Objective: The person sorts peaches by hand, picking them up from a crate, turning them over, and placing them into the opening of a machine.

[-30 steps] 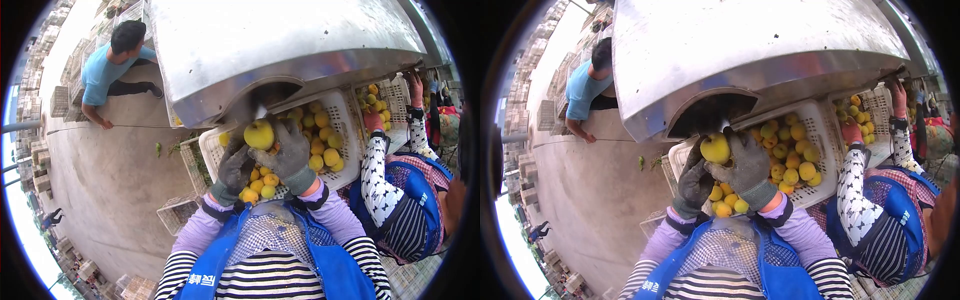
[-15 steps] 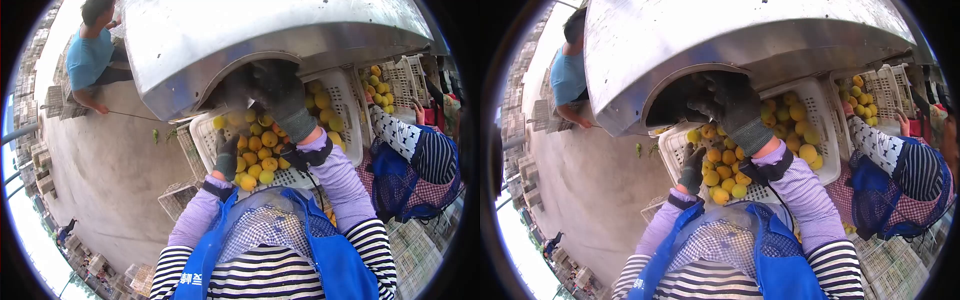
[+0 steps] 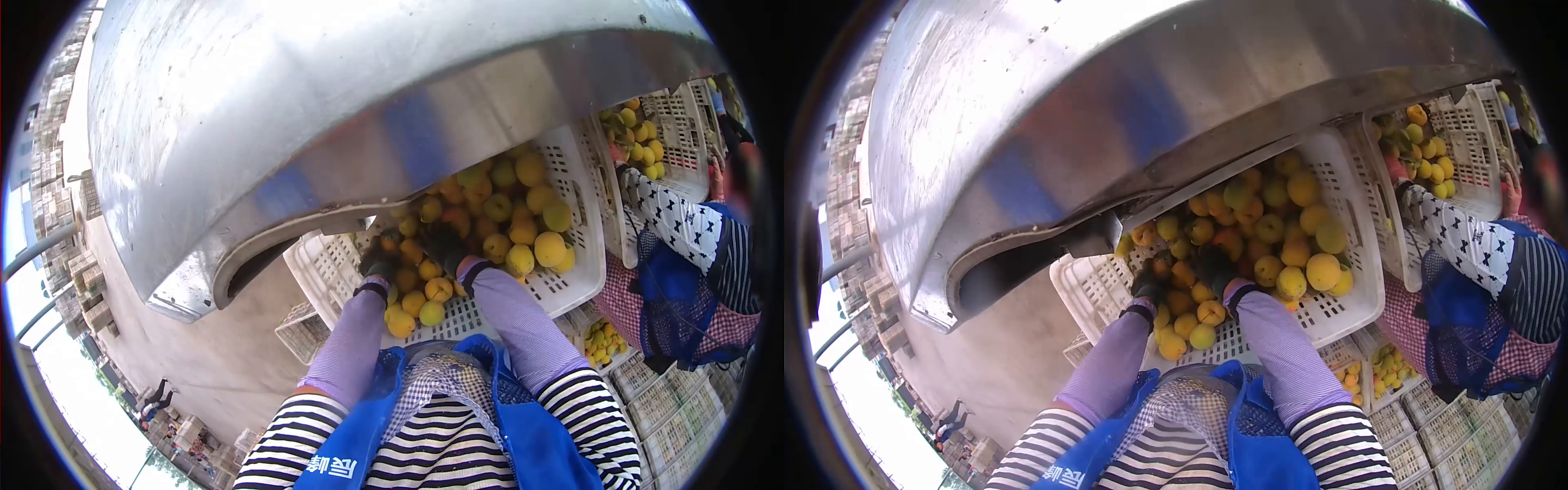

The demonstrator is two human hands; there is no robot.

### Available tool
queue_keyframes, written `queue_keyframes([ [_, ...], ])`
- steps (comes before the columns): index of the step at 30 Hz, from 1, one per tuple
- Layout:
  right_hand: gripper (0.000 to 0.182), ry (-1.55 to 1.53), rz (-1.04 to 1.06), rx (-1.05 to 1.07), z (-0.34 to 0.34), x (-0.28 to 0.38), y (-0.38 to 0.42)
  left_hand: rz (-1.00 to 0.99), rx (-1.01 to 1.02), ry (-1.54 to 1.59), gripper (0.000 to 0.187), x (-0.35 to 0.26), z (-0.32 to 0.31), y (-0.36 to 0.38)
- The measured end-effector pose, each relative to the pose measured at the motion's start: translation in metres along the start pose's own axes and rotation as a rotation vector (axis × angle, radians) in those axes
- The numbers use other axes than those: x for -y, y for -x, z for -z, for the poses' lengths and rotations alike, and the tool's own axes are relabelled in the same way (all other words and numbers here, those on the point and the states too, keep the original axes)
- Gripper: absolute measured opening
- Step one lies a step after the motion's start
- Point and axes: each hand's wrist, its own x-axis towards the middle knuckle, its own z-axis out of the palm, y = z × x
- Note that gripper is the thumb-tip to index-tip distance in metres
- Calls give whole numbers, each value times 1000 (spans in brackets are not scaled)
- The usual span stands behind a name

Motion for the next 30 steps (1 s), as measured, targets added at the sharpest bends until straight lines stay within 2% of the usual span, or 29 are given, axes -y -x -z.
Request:
queue_keyframes([
  [1,23,-30,0,9,-5,-2,-3,-44,-68,-50,72,-1,2,0],
  [3,28,-410,-194,188,33,-12,0,-213,-178,75,71,-1,1,-11],
  [4,32,-553,-216,165,52,-11,14,-291,-228,139,71,2,0,-10],
  [5,38,-695,-236,139,74,-10,30,-371,-153,376,68,7,7,9],
  [7,56,-857,-120,-167,106,-20,71,-530,-10,858,62,-10,46,62],
  [10,88,-1678,-253,-78,150,-17,104,-711,391,1154,53,-1,100,136],
  [13,96,-1505,-221,-372,205,17,124,-848,515,1276,59,-3,117,198],
  [16,97,-1034,-84,-599,233,38,134,-680,391,1273,58,-6,131,237],
  [17,96,-981,-117,-659,241,45,135,-787,304,1168,56,-4,136,240],
  [20,94,-856,-204,-836,269,69,133,-805,359,1337,53,-5,144,247],
  [23,94,-784,-237,-994,307,81,124,-1086,58,1197,45,-14,172,267],
  [25,93,-710,-246,-1082,331,84,111,-1300,-480,757,38,-10,183,252],
  [26,90,-704,-249,-1055,336,82,100,-1362,-738,512,35,-9,188,247],
  [27,86,-697,-254,-1028,336,81,87,-1255,-628,639,43,-3,189,251],
  [30,76,-490,-263,-998,313,70,55,-1234,-634,521,38,10,188,242],
])
